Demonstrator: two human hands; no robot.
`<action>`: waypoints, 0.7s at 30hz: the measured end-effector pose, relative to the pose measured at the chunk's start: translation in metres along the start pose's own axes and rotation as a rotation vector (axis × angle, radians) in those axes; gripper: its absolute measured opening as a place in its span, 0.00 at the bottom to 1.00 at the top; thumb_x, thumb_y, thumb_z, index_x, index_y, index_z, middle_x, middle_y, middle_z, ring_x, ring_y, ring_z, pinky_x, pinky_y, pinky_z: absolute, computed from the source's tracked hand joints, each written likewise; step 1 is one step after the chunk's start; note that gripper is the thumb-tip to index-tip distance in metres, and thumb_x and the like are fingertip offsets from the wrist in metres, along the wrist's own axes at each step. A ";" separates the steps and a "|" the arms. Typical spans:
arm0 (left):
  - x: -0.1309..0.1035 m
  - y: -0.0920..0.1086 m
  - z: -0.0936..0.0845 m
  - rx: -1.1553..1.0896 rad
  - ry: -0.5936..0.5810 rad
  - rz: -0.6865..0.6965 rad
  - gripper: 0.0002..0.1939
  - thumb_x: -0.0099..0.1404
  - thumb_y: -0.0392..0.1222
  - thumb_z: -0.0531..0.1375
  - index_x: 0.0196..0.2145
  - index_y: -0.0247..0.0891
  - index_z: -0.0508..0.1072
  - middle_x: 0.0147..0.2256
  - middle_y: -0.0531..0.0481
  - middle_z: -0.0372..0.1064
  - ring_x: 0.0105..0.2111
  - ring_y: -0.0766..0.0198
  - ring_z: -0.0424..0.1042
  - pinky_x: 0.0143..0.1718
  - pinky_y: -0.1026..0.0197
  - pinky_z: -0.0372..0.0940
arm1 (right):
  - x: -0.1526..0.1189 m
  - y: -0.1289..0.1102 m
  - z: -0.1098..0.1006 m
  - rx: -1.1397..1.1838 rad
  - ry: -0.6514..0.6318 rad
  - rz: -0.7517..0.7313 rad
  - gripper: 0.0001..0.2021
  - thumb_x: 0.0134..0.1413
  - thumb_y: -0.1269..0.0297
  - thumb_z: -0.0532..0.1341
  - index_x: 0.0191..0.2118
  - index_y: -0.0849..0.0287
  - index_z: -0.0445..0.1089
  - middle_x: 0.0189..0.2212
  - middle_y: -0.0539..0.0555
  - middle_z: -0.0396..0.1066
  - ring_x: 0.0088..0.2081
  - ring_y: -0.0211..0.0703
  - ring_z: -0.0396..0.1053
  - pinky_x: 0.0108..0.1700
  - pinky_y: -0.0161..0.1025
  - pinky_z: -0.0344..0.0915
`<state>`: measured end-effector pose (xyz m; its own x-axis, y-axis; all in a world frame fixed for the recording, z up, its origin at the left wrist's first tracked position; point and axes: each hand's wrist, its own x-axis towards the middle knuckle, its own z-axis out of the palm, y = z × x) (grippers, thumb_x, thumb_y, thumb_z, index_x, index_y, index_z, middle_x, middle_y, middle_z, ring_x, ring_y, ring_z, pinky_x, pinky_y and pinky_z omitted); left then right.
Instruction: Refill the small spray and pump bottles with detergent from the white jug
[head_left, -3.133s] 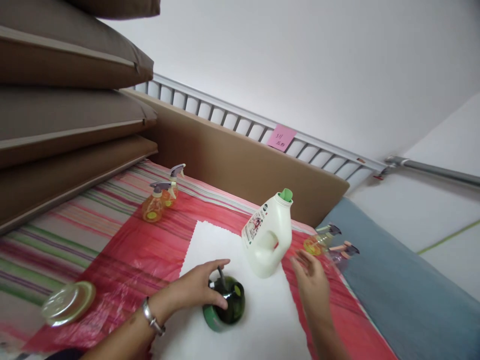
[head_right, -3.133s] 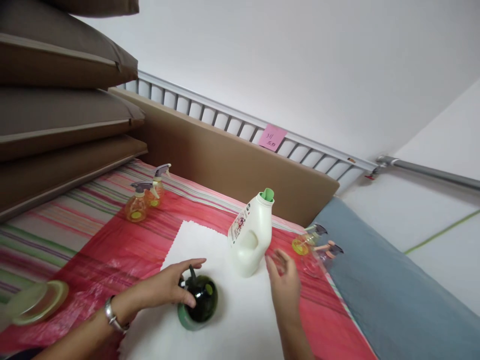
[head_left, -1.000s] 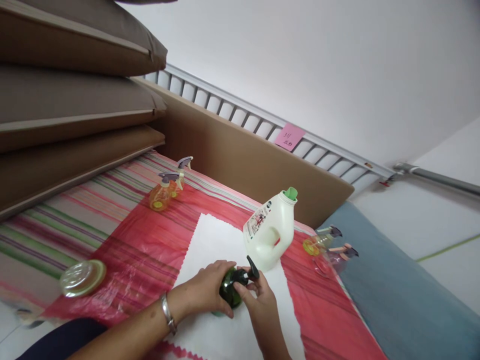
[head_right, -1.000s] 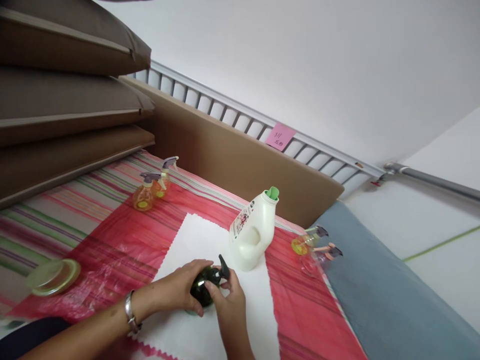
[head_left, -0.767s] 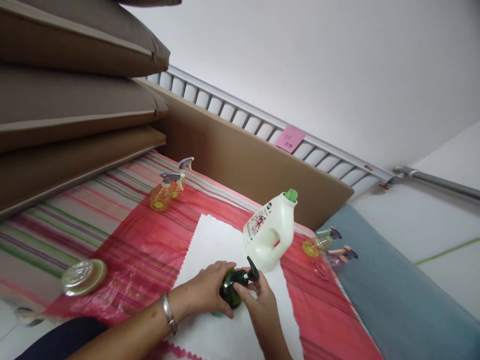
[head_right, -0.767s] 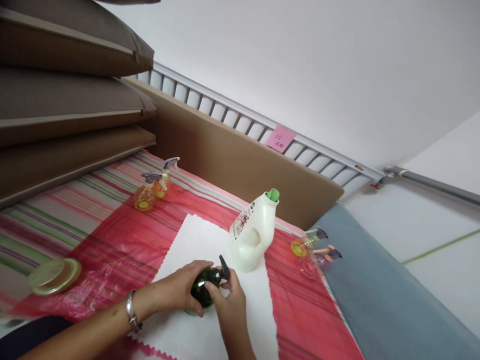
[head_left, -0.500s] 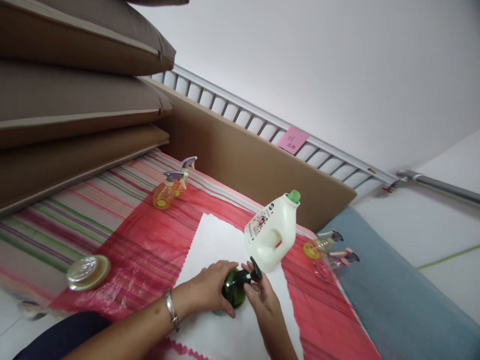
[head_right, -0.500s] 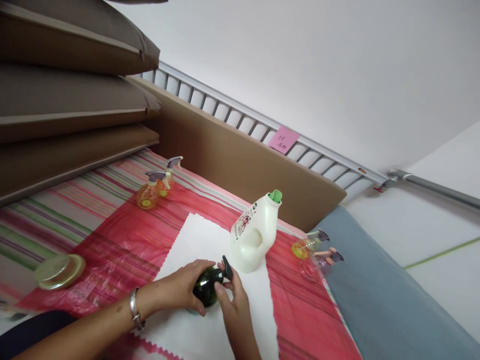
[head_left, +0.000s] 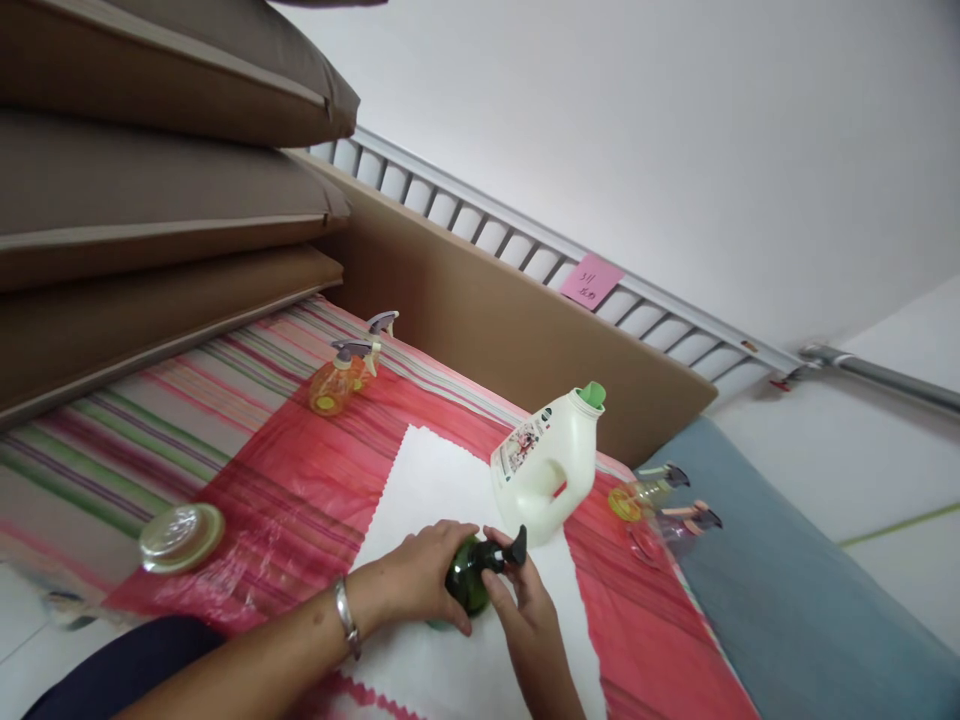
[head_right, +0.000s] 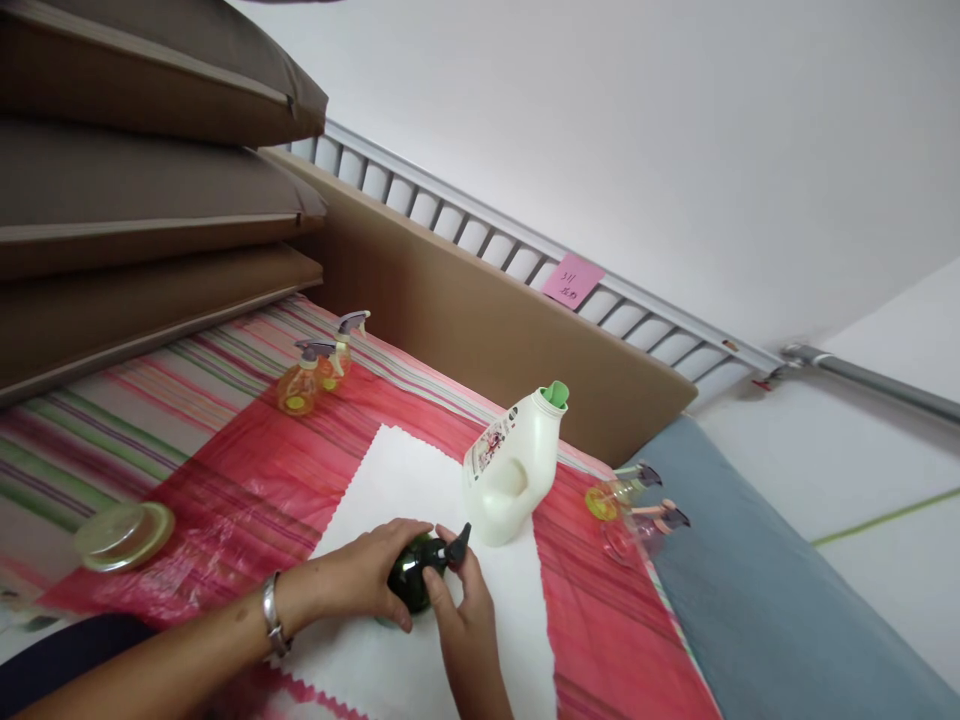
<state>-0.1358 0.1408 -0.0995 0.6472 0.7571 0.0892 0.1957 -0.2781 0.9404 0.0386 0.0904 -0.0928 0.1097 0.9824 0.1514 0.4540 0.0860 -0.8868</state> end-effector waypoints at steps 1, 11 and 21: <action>0.000 0.001 0.000 0.014 0.007 0.005 0.45 0.39 0.44 0.71 0.56 0.48 0.61 0.54 0.47 0.61 0.53 0.47 0.61 0.55 0.49 0.56 | 0.000 -0.001 0.000 0.000 0.003 0.008 0.20 0.51 0.57 0.60 0.50 0.57 0.65 0.50 0.58 0.70 0.51 0.52 0.67 0.54 0.48 0.63; 0.001 -0.005 0.002 0.112 0.024 0.009 0.45 0.39 0.46 0.71 0.56 0.44 0.61 0.54 0.43 0.63 0.52 0.47 0.63 0.52 0.49 0.59 | 0.004 -0.015 0.002 -0.071 0.084 0.081 0.16 0.45 0.57 0.63 0.41 0.58 0.70 0.39 0.56 0.75 0.44 0.55 0.70 0.48 0.48 0.66; 0.002 -0.009 0.004 0.123 0.024 -0.015 0.47 0.39 0.48 0.71 0.57 0.42 0.60 0.54 0.42 0.62 0.52 0.46 0.62 0.52 0.49 0.59 | 0.002 -0.007 0.008 -0.108 0.128 0.096 0.18 0.46 0.54 0.61 0.42 0.59 0.68 0.40 0.58 0.74 0.45 0.54 0.70 0.47 0.47 0.67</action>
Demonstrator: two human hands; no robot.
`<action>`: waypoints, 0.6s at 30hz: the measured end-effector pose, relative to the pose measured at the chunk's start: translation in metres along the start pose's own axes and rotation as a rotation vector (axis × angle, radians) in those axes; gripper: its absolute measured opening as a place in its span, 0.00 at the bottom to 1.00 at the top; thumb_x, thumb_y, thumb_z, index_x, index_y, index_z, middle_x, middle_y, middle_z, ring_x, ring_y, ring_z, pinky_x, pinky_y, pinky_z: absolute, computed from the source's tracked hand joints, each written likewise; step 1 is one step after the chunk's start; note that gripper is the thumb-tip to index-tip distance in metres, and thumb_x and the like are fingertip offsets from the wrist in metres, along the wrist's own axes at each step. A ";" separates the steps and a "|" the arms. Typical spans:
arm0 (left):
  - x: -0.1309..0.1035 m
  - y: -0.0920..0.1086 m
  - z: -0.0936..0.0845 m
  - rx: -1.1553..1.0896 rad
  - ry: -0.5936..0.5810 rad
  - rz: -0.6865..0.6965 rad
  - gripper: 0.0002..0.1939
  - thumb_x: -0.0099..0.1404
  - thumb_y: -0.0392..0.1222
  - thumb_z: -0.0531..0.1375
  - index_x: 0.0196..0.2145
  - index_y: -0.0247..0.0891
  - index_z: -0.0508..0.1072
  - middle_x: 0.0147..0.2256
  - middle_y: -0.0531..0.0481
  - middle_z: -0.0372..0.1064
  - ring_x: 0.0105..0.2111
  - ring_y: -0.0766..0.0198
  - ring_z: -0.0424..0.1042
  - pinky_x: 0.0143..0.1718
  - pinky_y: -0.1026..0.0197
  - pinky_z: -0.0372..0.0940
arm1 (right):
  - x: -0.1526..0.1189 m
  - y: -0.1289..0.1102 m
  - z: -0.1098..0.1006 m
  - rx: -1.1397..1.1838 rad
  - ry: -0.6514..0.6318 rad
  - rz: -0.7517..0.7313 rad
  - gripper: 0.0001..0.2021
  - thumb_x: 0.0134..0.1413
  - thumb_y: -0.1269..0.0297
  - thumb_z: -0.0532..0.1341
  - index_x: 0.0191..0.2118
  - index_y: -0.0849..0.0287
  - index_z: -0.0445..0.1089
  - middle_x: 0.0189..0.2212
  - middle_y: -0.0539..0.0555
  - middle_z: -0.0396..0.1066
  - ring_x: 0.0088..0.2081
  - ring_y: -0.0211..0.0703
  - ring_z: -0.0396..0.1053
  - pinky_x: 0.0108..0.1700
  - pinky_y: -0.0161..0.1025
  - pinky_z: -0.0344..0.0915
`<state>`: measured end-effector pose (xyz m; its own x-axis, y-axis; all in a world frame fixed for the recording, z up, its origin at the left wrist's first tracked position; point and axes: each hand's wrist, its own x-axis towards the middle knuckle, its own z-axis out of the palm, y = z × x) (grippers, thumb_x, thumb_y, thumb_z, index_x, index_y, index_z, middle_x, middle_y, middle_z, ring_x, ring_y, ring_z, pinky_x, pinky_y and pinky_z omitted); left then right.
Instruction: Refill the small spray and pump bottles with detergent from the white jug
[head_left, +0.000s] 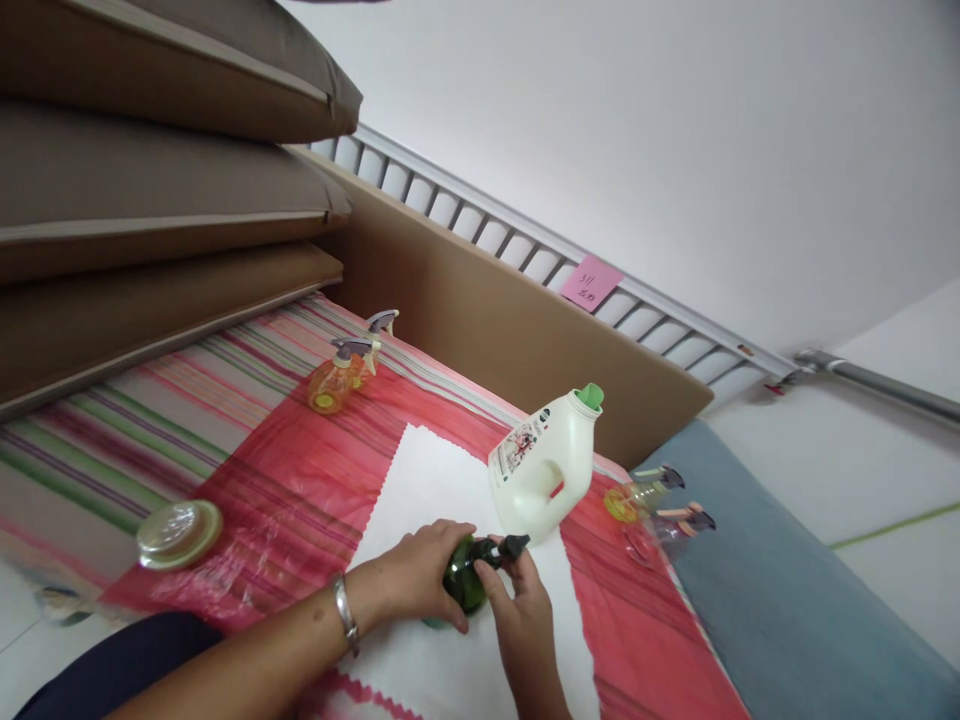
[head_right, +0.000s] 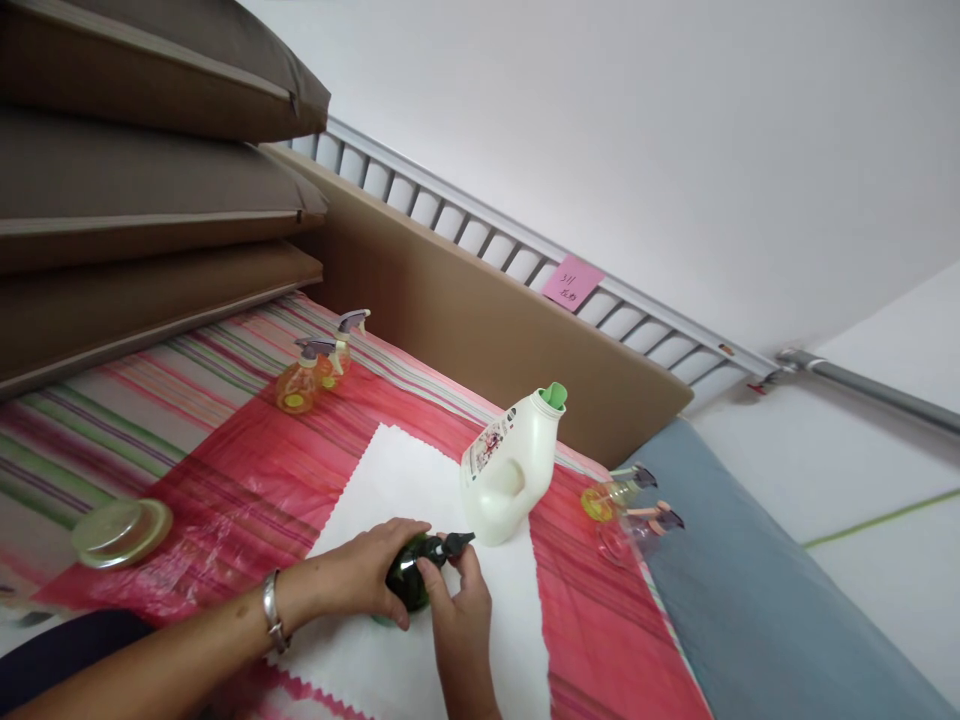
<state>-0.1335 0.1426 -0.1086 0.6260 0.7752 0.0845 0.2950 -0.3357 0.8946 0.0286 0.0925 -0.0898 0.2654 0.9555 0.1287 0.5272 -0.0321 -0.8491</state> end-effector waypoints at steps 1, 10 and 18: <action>0.000 0.000 0.000 0.000 -0.002 -0.004 0.47 0.39 0.48 0.71 0.57 0.42 0.60 0.54 0.42 0.62 0.52 0.46 0.62 0.52 0.49 0.59 | 0.000 0.002 0.001 0.001 0.004 -0.004 0.18 0.47 0.54 0.61 0.42 0.59 0.68 0.40 0.58 0.74 0.44 0.54 0.70 0.47 0.47 0.67; -0.002 0.006 -0.003 0.016 -0.007 0.018 0.46 0.40 0.46 0.71 0.57 0.42 0.60 0.55 0.42 0.62 0.52 0.46 0.63 0.52 0.48 0.59 | 0.000 -0.002 -0.006 0.006 -0.063 -0.033 0.21 0.47 0.55 0.62 0.47 0.58 0.69 0.43 0.57 0.74 0.47 0.53 0.70 0.49 0.46 0.67; -0.002 0.003 -0.003 0.005 0.003 0.027 0.46 0.40 0.45 0.71 0.57 0.46 0.60 0.54 0.44 0.63 0.52 0.47 0.63 0.52 0.49 0.60 | 0.005 0.003 -0.014 0.053 -0.144 -0.108 0.21 0.49 0.55 0.61 0.49 0.56 0.69 0.48 0.57 0.72 0.49 0.53 0.69 0.53 0.49 0.65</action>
<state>-0.1355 0.1417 -0.1045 0.6316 0.7675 0.1097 0.2815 -0.3588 0.8900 0.0430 0.0934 -0.0850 0.0895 0.9847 0.1497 0.5020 0.0852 -0.8606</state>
